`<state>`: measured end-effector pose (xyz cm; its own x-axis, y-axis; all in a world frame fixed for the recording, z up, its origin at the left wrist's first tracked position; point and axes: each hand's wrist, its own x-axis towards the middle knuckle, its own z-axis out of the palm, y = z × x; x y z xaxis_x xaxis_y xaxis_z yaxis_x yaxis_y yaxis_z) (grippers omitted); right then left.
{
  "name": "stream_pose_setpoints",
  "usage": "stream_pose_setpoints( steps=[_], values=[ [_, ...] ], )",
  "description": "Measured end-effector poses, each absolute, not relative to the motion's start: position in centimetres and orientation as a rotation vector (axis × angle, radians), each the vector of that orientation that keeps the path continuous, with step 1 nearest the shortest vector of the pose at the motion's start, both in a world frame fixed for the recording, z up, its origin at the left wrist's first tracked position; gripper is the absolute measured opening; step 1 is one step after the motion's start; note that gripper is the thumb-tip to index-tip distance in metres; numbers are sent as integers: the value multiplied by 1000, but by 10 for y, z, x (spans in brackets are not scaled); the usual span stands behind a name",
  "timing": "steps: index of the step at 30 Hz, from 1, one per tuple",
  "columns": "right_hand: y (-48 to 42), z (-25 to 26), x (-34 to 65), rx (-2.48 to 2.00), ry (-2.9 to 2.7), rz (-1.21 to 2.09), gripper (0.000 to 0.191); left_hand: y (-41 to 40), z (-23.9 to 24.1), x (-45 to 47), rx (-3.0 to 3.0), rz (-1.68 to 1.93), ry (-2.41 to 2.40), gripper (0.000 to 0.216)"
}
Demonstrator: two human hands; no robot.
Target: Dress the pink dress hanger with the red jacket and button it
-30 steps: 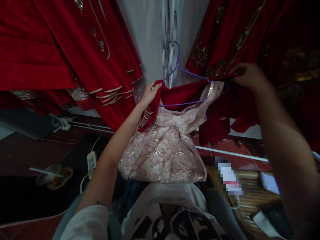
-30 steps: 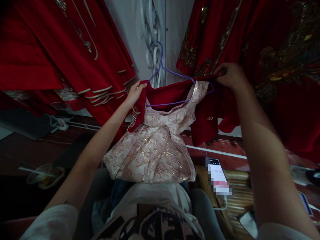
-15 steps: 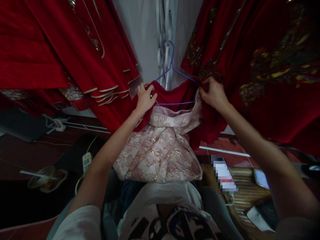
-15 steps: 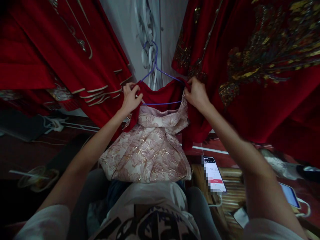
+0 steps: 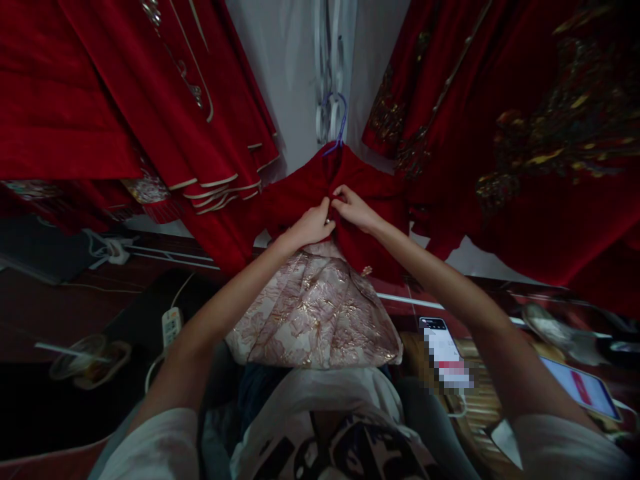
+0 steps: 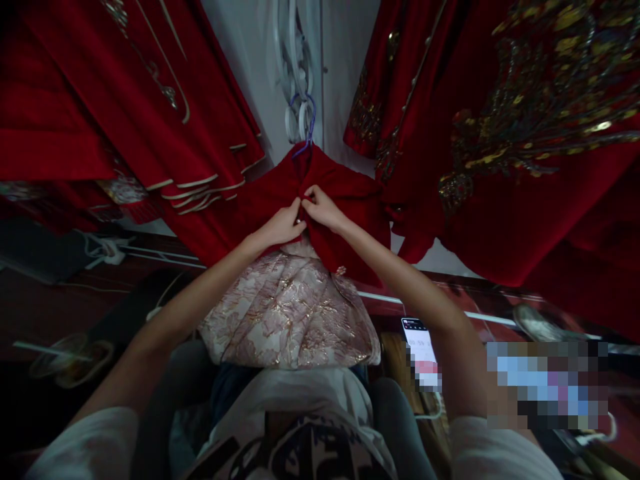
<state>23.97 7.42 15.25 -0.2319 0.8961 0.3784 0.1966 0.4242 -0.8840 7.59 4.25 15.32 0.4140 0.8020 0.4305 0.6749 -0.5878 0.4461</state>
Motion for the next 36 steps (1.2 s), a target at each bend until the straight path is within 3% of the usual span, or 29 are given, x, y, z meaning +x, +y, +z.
stream_pose_setpoints(
  steps=[5, 9, 12, 17, 23, 31, 36],
  values=[
    [48, 154, 232, -796, -1635, 1225, 32, 35, 134, 73, 2192, 1208, 1284, 27],
    [43, 143, 242, -700, -1632, 1182, 50, 35, 121, 66, 1893, 1459, 1165, 36],
    [47, 134, 244, -748, -1590, 1133, 53, 36, 117, 66, 1808, 1607, 1148, 29],
    [50, 134, 245, -733, -1572, 1167, 50, 39, 117, 65, 1932, 1477, 1165, 12],
    [48, 140, 244, -768, -1708, 920, 38, 26, 129, 64, 2226, 1237, 1214, 17],
    [40, 149, 244, -814, -1840, 624, 23, 26, 141, 66, 2323, 1237, 1282, 14],
    [46, 158, 249, -814, -1943, 647, 23, 30, 142, 67, 2389, 1175, 1264, 12]
  ],
)
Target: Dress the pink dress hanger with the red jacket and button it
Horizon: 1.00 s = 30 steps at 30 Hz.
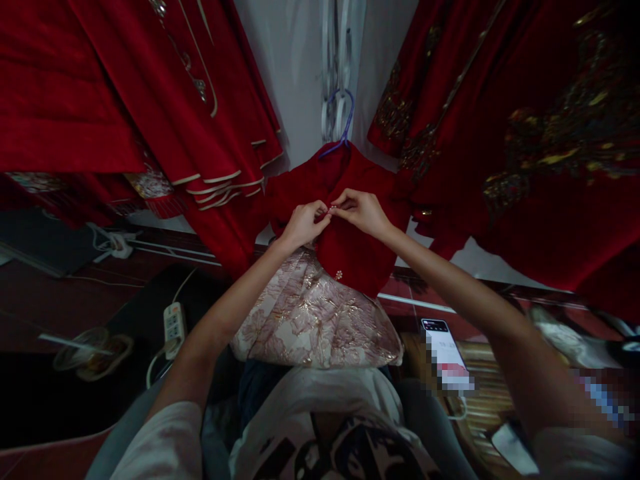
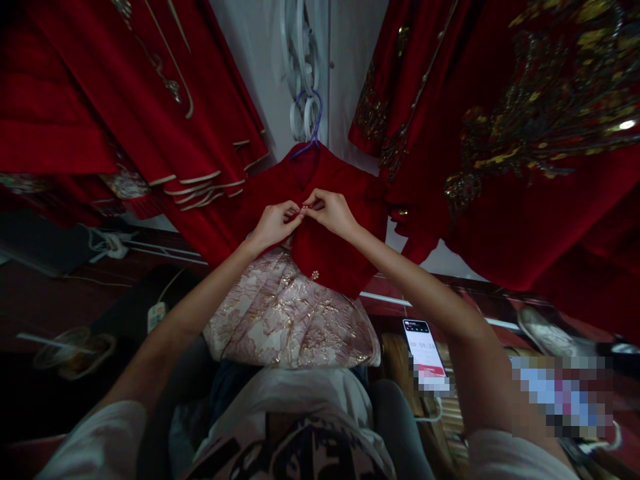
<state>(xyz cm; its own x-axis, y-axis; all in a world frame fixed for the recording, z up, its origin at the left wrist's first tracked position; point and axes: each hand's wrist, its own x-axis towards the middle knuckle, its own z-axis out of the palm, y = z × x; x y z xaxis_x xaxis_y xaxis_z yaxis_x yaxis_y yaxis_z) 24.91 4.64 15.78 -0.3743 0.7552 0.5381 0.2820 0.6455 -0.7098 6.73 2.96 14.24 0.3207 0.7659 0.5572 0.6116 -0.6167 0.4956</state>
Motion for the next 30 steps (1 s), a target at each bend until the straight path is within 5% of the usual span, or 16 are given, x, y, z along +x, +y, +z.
stream_pose_setpoints(
  steps=[18, 30],
  values=[
    [49, 161, 250, -823, -2067, 643, 26, 27, 155, 66, 2609, 1037, 1167, 14],
    [69, 155, 265, -642, -2026, 922, 29, 29, 144, 66, 2528, 1133, 1204, 10]
  ],
)
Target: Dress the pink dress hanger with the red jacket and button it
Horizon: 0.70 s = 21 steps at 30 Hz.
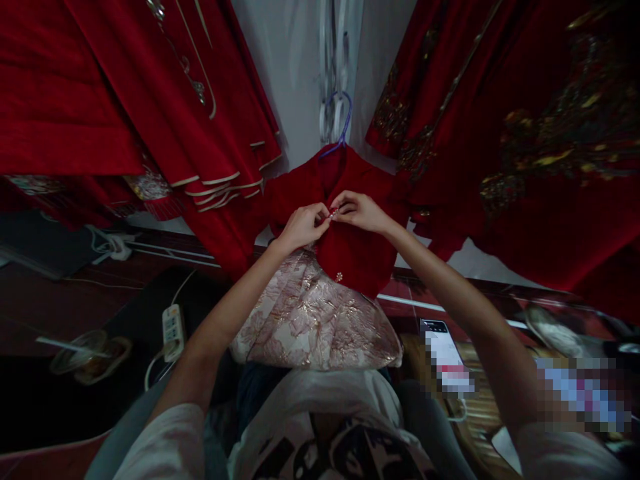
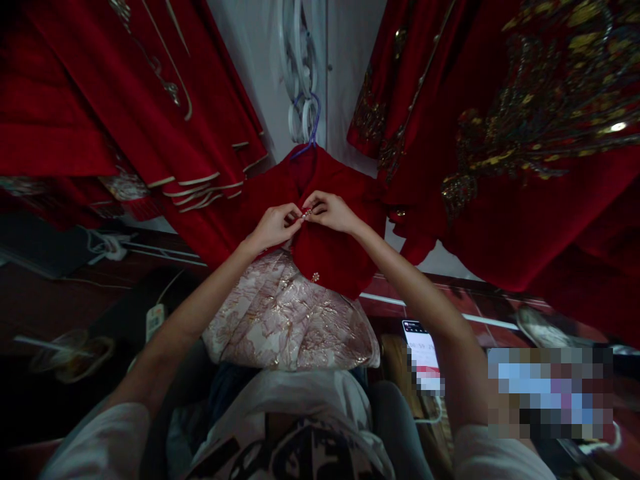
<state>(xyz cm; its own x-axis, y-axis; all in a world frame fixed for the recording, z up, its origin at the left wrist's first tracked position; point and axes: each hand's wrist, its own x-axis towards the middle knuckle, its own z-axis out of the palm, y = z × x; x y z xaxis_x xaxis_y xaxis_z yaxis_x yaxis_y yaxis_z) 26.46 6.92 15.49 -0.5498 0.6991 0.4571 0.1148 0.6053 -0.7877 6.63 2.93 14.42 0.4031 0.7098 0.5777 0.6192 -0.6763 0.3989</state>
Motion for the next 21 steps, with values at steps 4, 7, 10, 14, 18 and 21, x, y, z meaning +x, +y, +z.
stream_pose_setpoints(
  steps=[4, 7, 10, 14, 18, 21],
  values=[
    [67, 159, 268, -610, -2096, 956, 27, 26, 148, 69, 2532, 1138, 1169, 9],
    [64, 164, 270, -630, -2105, 936, 26, 25, 149, 71, 2492, 1143, 1163, 9],
    [64, 165, 270, -653, -2102, 917, 27, 25, 149, 71, 2492, 1127, 1145, 10],
    [68, 162, 269, -660, -2120, 898, 32, 23, 150, 69, 2543, 1077, 1136, 7],
    [66, 160, 266, -701, -2131, 822, 36, 21, 155, 69, 2649, 1010, 1184, 8],
    [65, 159, 259, -736, -2144, 736, 39, 23, 156, 73, 2752, 968, 1210, 7]
  ],
)
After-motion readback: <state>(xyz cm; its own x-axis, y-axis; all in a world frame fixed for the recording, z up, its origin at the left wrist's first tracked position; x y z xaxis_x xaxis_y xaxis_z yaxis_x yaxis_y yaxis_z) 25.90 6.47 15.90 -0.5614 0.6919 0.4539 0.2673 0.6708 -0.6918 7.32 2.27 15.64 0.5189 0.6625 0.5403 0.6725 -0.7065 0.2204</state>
